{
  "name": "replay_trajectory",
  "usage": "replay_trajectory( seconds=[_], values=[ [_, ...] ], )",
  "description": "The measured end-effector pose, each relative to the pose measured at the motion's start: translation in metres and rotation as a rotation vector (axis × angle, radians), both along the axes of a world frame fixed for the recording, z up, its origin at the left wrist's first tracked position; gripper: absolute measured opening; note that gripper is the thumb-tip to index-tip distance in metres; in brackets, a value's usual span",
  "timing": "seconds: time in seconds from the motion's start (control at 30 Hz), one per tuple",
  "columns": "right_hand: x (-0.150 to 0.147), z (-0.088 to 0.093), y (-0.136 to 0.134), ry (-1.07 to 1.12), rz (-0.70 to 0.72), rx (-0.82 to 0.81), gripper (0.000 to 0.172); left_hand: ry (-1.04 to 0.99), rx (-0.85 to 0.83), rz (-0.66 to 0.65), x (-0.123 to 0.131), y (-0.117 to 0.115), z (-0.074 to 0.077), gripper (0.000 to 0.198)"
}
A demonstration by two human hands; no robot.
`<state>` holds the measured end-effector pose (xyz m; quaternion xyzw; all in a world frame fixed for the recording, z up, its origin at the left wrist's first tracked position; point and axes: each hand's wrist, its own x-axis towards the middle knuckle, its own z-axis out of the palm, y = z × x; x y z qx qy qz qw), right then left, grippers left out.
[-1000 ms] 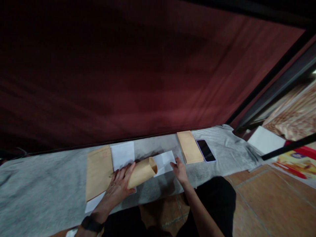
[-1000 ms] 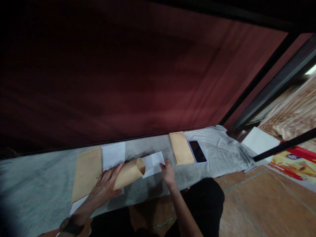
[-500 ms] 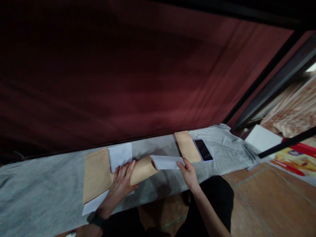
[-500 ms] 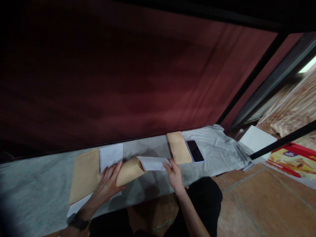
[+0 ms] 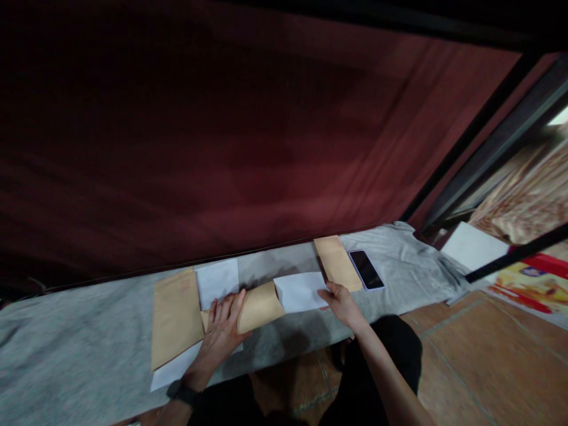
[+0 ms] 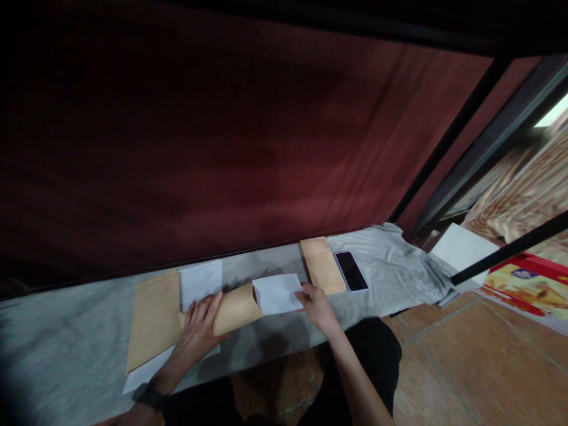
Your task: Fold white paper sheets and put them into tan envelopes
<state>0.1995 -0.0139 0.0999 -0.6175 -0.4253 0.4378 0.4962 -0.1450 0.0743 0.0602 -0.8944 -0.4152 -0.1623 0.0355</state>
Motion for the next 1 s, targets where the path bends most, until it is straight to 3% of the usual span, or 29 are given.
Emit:
replay_trajectory(
  seconds=[0.2, 0.4, 0.57, 0.67, 0.83, 1.0],
  values=[
    [0.007, 0.008, -0.001, -0.109, 0.004, -0.004, 0.027, -0.037, -0.015, 0.031, 0.001, 0.003, -0.005, 0.108],
    [0.013, 0.014, -0.001, -0.174, -0.014, 0.038, 0.029, 0.003, -0.016, -0.027, 0.005, 0.004, 0.0, 0.103],
    [0.009, 0.019, 0.002, -0.033, -0.187, 0.146, 0.044, -0.015, -0.062, -0.027, 0.005, 0.004, -0.002, 0.105],
    [-0.001, 0.013, 0.001, -0.013, -0.288, 0.209, 0.049, -0.064, -0.118, 0.005, 0.007, 0.003, -0.007, 0.109],
    [-0.006, -0.007, -0.006, -0.119, -0.185, 0.165, 0.043, -0.114, -0.179, 0.042, 0.013, 0.001, -0.007, 0.113],
    [0.007, -0.008, -0.008, -0.206, -0.078, 0.118, 0.038, -0.142, -0.182, 0.051, 0.015, 0.001, -0.006, 0.115]
  ],
)
